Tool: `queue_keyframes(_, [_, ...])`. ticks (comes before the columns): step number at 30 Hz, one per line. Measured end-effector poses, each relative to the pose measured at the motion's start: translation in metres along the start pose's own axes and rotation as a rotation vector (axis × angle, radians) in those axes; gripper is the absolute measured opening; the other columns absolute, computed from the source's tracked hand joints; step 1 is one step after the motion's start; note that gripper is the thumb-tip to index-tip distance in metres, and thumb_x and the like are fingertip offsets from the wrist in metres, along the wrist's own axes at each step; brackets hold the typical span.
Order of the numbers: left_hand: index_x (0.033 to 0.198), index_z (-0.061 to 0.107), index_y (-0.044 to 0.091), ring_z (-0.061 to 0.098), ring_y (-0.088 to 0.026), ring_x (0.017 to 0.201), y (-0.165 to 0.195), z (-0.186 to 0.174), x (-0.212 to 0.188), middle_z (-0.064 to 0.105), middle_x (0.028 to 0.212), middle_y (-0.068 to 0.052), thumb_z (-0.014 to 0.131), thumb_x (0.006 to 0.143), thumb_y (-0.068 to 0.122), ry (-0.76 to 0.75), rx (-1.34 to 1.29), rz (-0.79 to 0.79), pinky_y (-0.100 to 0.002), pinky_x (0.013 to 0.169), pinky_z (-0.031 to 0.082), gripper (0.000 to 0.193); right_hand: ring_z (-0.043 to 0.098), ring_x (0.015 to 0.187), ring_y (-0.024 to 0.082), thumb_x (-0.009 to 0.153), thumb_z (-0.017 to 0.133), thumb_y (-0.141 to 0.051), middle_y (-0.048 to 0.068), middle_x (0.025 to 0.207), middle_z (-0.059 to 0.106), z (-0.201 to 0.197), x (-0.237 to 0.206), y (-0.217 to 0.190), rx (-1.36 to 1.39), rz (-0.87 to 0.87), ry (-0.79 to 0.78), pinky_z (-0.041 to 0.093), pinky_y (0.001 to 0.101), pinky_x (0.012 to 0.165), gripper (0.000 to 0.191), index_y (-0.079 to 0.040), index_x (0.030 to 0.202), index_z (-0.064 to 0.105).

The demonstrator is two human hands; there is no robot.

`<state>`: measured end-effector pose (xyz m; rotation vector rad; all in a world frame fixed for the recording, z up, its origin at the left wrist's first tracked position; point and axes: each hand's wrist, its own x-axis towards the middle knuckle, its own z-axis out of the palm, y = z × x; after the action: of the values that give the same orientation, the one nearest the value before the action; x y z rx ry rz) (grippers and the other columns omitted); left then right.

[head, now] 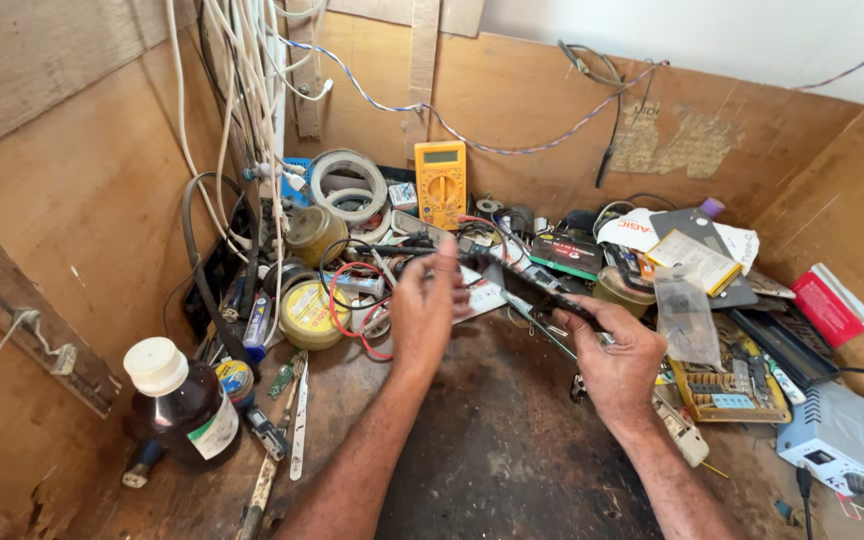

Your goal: The person pries open the back cover of a smartphone at a cluttered workbench, works around the internal battery and connectors, then connects a charging cable and powers the phone on, holding it as the brand logo appears on the screen. They then set the opened phone down on the bench.

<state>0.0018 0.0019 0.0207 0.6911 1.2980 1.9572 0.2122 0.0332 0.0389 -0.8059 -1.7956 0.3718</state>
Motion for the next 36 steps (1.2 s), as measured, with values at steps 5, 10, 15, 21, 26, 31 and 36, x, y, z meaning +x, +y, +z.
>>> queue_keyframes(5, [0.118, 0.071, 0.000, 0.068, -0.011, 0.090, 0.007, -0.007, -0.004, 0.074, 0.100, -0.006, 0.062, 0.102, 0.039, -0.007, 0.111, 0.397, -0.027, 0.076, 0.057, 0.042, 0.072, 0.084, 0.009, 0.089, 0.077, 0.001, 0.007, 0.096, 0.079, 0.000, -0.002, 0.002, 0.030, -0.003, 0.036, 0.058, 0.0246, 0.074, 0.020, -0.001, 0.109, 0.077])
queue_keyframes(10, [0.118, 0.071, 0.000, 0.064, -0.009, 0.107, 0.016, -0.002, -0.002, 0.073, 0.113, -0.003, 0.069, 0.101, 0.025, -0.269, 0.154, 0.650, -0.027, 0.094, 0.049, 0.030, 0.071, 0.084, 0.008, 0.089, 0.078, 0.001, 0.007, 0.096, 0.079, 0.001, -0.003, 0.002, 0.059, 0.001, 0.019, 0.058, 0.0246, 0.074, 0.019, 0.000, 0.108, 0.077])
queue_keyframes(15, [0.101, 0.075, 0.002, 0.060, -0.005, 0.087, 0.015, 0.012, 0.015, 0.071, 0.093, 0.002, 0.081, 0.093, 0.018, -0.465, 0.006, 0.356, -0.024, 0.079, 0.051, 0.018, 0.073, 0.083, 0.007, 0.089, 0.077, -0.001, 0.006, 0.093, 0.079, 0.001, -0.002, -0.001, 0.117, 0.069, 0.008, 0.060, 0.0231, 0.072, 0.019, -0.001, 0.108, 0.077])
queue_keyframes(21, [0.095, 0.074, 0.004, 0.061, -0.005, 0.082, 0.005, 0.014, 0.025, 0.071, 0.089, 0.003, 0.081, 0.091, 0.016, -0.528, -0.169, 0.254, -0.024, 0.076, 0.052, 0.015, 0.070, 0.080, 0.006, 0.088, 0.080, -0.004, 0.006, 0.095, 0.080, 0.002, -0.002, 0.001, 0.073, 0.051, 0.016, 0.057, 0.0231, 0.068, 0.020, -0.002, 0.108, 0.079])
queue_keyframes(26, [0.093, 0.074, 0.003, 0.061, -0.006, 0.080, 0.001, 0.016, 0.027, 0.071, 0.087, 0.002, 0.081, 0.091, 0.015, -0.501, -0.211, 0.235, -0.024, 0.075, 0.051, 0.014, 0.068, 0.078, 0.006, 0.087, 0.081, -0.006, 0.005, 0.094, 0.080, 0.003, -0.003, 0.001, 0.066, 0.097, 0.008, 0.056, 0.0235, 0.066, 0.020, -0.002, 0.107, 0.079])
queue_keyframes(31, [0.092, 0.073, 0.004, 0.062, -0.007, 0.079, 0.004, 0.015, 0.028, 0.072, 0.086, 0.001, 0.081, 0.091, 0.016, -0.493, -0.233, 0.218, -0.025, 0.075, 0.052, 0.015, 0.070, 0.077, 0.005, 0.086, 0.082, -0.008, 0.005, 0.091, 0.080, 0.007, -0.006, 0.000, 0.058, 0.121, -0.019, 0.057, 0.0229, 0.068, 0.022, -0.003, 0.106, 0.079])
queue_keyframes(36, [0.095, 0.074, 0.008, 0.063, -0.005, 0.088, 0.014, 0.010, 0.026, 0.069, 0.094, 0.005, 0.085, 0.084, 0.015, -0.554, -0.098, 0.256, -0.023, 0.080, 0.052, 0.018, 0.067, 0.078, 0.005, 0.088, 0.081, -0.010, 0.005, 0.091, 0.080, 0.005, -0.004, 0.001, 0.049, 0.113, -0.033, 0.054, 0.0230, 0.069, 0.019, -0.003, 0.106, 0.079])
